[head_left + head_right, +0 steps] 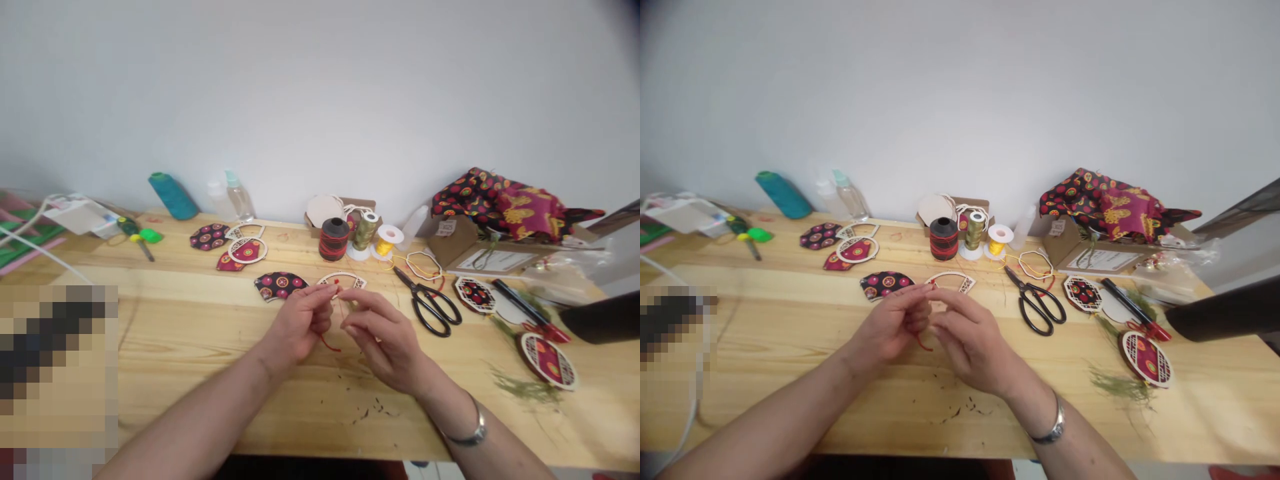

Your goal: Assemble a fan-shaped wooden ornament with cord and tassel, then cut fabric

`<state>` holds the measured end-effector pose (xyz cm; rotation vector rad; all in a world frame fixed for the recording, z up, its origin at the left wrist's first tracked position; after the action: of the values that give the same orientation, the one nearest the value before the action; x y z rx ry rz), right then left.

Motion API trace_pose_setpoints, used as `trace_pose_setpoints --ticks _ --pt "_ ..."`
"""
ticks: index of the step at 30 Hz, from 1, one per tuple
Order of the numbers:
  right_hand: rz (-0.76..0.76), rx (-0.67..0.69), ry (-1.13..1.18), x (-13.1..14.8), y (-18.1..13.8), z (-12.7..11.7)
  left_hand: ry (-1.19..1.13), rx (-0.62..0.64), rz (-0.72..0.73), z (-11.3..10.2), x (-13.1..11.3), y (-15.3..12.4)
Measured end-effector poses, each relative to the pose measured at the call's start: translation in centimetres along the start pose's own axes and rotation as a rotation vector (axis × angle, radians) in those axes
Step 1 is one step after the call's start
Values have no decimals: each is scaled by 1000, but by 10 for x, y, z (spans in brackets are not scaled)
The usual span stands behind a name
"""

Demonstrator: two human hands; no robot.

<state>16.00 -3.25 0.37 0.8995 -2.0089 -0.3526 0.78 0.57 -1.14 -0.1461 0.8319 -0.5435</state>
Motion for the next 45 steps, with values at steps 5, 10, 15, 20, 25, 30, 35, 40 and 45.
trace_pose_setpoints --ticks 5,10,15,20,25,30,35,40,45 --pt "21 136 218 0 4 2 -73 41 -123 -1 3 1" --pt "71 128 186 2 5 4 -72 120 -161 -1 6 -2" --pt "40 141 138 8 5 5 -29 95 -134 0 7 -2" --pt "17 170 66 7 6 7 17 65 -114 2 4 -1" --pt "-47 186 19 2 7 2 311 -54 68 2 -1 -2" --pt "8 137 -35 -1 7 -26 584 -98 208 2 -5 -3" --pt "537 49 -651 -21 -10 -71 561 -146 238 -3 -5 1" --pt "889 378 -914 -46 -45 -89 460 -146 190 -2 -6 1" --pt "900 420 -1010 -53 -53 -85 358 -99 137 1 -8 -2"
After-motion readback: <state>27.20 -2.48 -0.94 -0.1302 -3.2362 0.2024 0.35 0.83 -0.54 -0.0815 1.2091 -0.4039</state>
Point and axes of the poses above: each hand's wrist, its own y-axis towards the middle knuckle, its own z-axis out of the palm, x = y × z, the point moved 1 cm from there along y, towards the middle knuckle, and after that the axes turned 4 degrees about x, right-handed, at the moved point
